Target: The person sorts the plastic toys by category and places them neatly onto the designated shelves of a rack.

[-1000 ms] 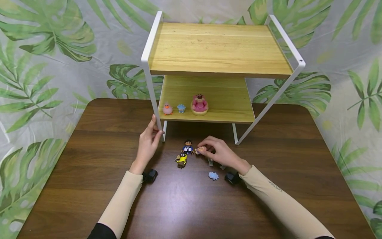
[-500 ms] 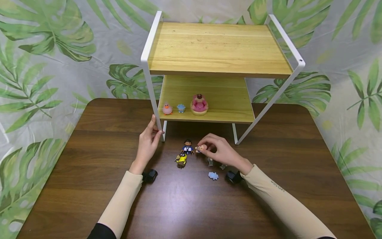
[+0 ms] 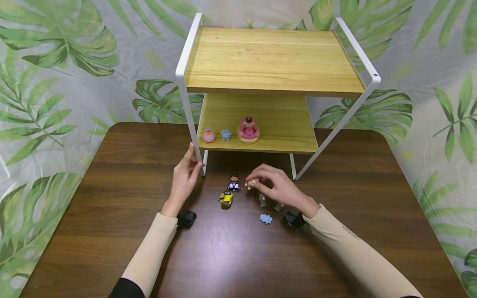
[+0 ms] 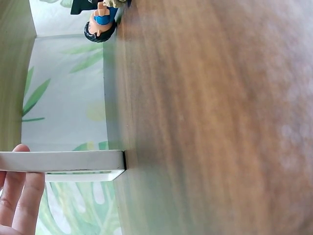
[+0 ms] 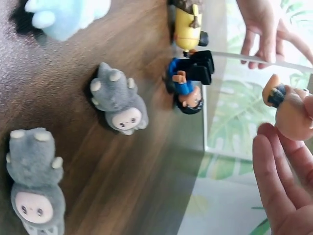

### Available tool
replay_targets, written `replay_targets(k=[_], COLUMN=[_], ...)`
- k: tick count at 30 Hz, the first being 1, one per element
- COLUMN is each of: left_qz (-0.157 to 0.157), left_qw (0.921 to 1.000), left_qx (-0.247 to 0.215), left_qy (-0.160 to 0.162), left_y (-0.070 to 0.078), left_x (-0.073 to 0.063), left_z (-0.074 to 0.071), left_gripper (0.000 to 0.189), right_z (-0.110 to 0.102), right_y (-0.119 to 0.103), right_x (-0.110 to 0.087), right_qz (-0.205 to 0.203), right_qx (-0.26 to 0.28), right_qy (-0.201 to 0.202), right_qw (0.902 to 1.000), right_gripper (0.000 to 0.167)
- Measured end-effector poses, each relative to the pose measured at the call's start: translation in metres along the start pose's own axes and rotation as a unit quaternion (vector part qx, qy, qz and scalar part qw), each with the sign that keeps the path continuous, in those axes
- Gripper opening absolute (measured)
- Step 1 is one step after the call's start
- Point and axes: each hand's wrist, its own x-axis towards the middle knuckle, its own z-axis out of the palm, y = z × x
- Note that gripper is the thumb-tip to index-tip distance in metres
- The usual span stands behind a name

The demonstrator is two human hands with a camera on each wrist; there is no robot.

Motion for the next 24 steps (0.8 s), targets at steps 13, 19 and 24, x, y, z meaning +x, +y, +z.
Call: replay_targets(k=[13, 19, 24], left_qz=[-0.006, -0.004, 0.0], left_qw=[1.0, 1.0, 1.0], left_qx=[-0.007, -0.007, -0.008], left_qy=[-0.001, 0.0, 0.003], left_y=[0.0, 0.0, 0.0], left_x=[0.0, -0.001, -0.001], left_z=[0.0, 0.0, 0.001], left_gripper=[0.097, 0.097, 0.097], right_z=[-0.012, -0.018, -0.024], right_y=[-0.013, -0.017, -0.019], right_x=[0.003, 0.005, 0.006], right_qz=[-0.029, -0.036, -0.037], right_qx=[0.023, 0.01, 0.01], right_qy=[0.02, 0.037, 0.041], right_qw=[0.9991, 0.9986, 0.9984], right_gripper=[0.015, 0.019, 0.019])
